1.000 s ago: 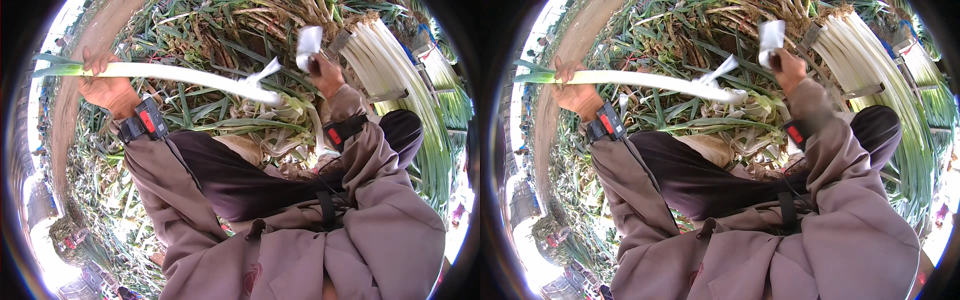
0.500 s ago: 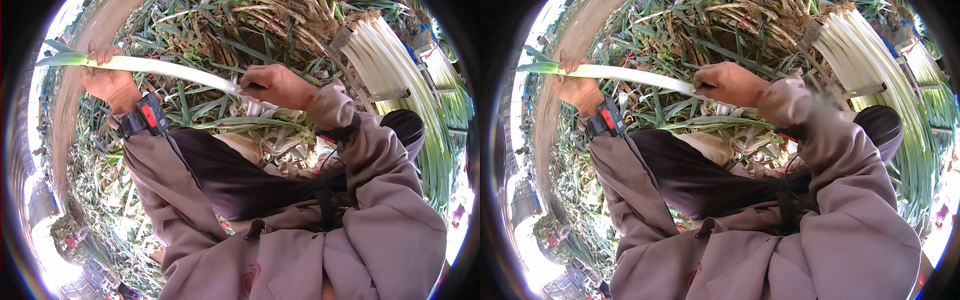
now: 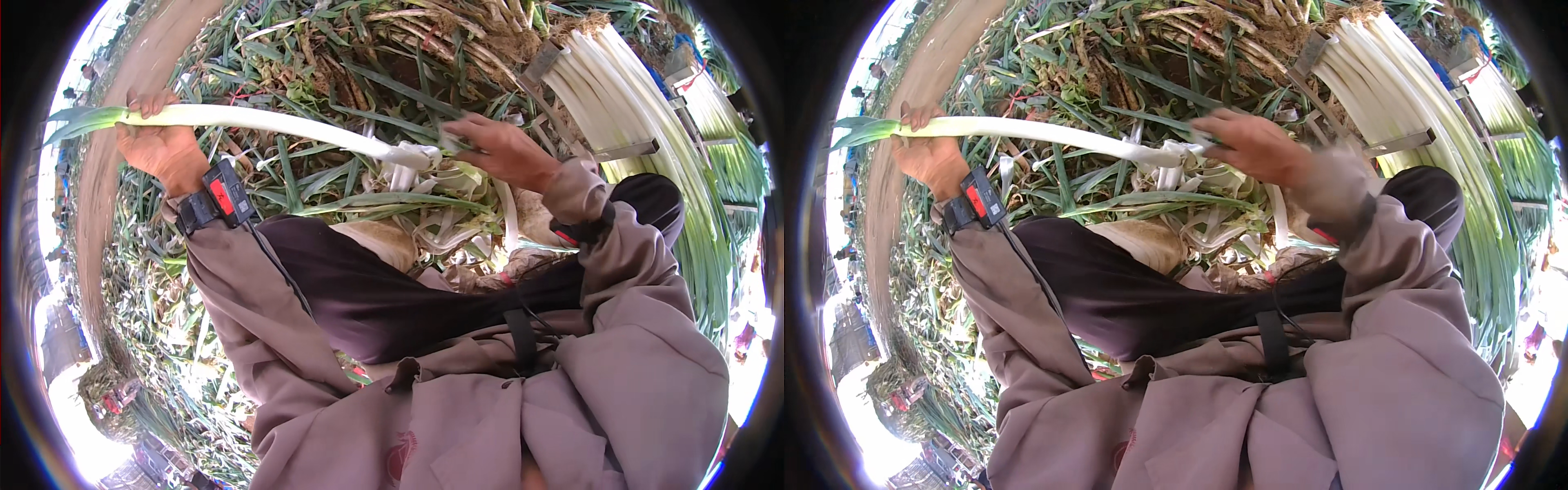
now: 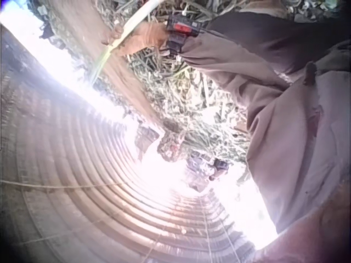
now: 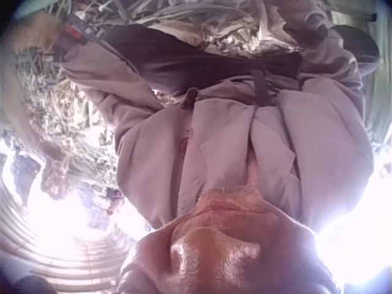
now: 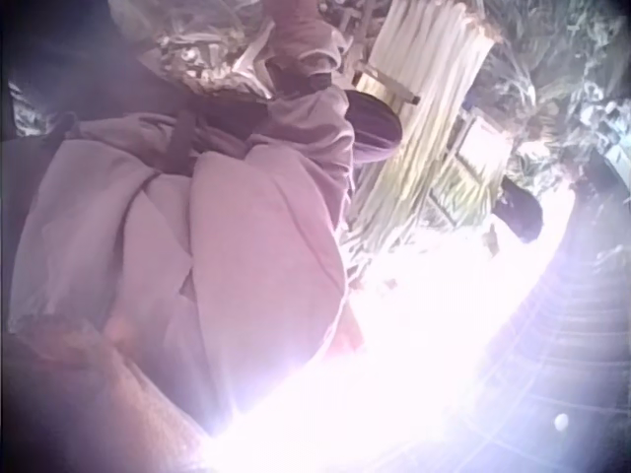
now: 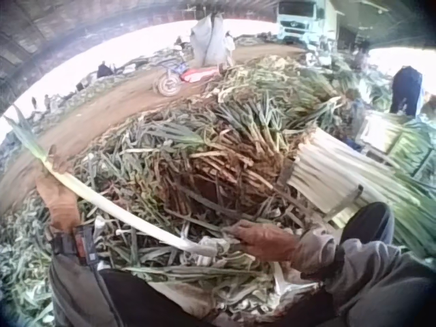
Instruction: Peeling and cleaning harvested leeks by hand in an agricultural processing area.
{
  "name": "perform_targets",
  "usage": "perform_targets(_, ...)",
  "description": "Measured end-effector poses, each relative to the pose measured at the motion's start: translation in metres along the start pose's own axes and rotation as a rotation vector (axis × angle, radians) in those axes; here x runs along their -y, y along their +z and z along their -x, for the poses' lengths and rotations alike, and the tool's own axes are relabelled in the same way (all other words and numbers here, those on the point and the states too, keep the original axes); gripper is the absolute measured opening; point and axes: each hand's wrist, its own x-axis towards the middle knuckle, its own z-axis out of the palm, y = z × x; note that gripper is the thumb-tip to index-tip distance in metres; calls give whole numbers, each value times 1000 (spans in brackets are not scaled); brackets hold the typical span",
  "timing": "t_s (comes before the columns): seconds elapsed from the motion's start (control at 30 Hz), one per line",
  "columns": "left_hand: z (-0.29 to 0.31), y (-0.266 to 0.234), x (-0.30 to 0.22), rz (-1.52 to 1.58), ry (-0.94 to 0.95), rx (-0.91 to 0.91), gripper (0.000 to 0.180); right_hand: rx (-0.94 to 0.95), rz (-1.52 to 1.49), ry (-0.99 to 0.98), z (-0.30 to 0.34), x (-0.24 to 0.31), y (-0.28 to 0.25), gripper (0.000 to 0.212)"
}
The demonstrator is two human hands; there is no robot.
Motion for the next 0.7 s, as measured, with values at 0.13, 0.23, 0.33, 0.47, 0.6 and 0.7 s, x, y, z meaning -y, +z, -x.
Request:
perform_targets(0.13,4,9,26,167,-53,18,81,22,-124,-240,-52,19,8,51)
perform_targets(0.23,2,6,19,258,-116,61,89,304,-316,-111,-65,33,-5,49)
perform_targets(0.33,-3,-4,5,336,-184,154,99,464,-474,-2,-60,50,-13,41)
perform_targets(0.47,-5,-9,10,368,-200,228,107,447,-388,8,-42,32,-16,32)
perform_targets(0.6,-1,1,19,364,-211,102,107,173,-587,-11,-30,24,-18,28)
perform_targets(0.7,5,0,15,375,-170,77,101,312,-794,55,-42,40,-23,47)
